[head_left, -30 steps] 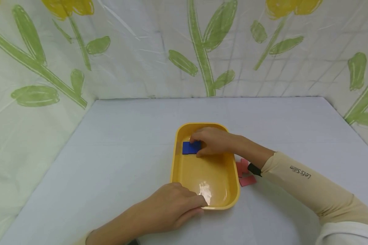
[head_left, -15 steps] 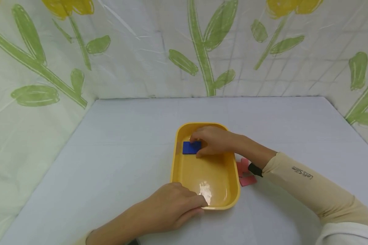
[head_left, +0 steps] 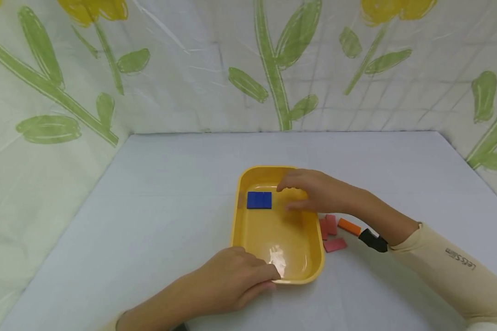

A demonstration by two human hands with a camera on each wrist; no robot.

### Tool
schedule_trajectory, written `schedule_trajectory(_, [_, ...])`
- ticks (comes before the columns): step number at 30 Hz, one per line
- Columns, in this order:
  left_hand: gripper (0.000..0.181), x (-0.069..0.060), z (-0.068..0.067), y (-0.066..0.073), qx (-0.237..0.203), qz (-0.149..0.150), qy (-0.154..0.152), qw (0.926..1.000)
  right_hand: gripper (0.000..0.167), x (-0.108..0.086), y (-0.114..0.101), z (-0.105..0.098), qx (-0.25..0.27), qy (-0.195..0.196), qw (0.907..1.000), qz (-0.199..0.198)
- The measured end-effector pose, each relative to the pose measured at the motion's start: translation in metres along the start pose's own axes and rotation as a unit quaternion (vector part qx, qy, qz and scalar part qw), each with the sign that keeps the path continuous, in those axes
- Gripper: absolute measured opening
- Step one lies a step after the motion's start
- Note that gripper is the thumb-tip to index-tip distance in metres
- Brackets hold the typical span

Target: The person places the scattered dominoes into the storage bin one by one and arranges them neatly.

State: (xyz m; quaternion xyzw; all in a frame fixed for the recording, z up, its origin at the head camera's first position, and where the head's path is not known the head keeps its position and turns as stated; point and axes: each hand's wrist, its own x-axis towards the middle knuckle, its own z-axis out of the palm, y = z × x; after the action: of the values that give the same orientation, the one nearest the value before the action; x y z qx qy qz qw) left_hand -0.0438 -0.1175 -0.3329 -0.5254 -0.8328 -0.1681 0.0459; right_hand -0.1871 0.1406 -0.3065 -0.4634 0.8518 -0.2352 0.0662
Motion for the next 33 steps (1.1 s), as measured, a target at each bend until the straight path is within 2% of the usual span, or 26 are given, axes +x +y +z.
schedule_trajectory(3, [0.010,0.000,0.000,0.000,0.000,-0.002,-0.003,1.0000,0.031,-0.014,-0.002,-0.004,-0.005,0.021,0.9998,0.001])
schedule_trajectory(8, [0.011,-0.001,0.001,0.000,-0.005,-0.010,-0.012,0.9999,0.031,-0.037,-0.001,-0.011,-0.025,0.072,0.9967,-0.026])
schedule_trajectory(13, [0.009,-0.001,0.003,0.000,0.004,-0.005,-0.001,1.0000,0.029,-0.057,0.005,-0.020,-0.056,0.105,0.9925,-0.027])
schedule_trajectory(20, [0.008,-0.001,0.002,-0.001,-0.001,0.001,0.001,1.0000,0.028,-0.083,0.016,-0.019,-0.095,0.077,0.9922,0.023])
schedule_trajectory(24, [0.008,0.000,0.002,-0.001,0.003,0.005,0.007,1.0000,0.030,-0.094,0.021,-0.015,-0.098,0.051,0.9920,0.060])
schedule_trajectory(33, [0.010,-0.001,0.003,-0.001,0.008,0.006,0.010,0.9999,0.039,-0.101,0.035,-0.004,-0.095,0.005,0.9920,0.084])
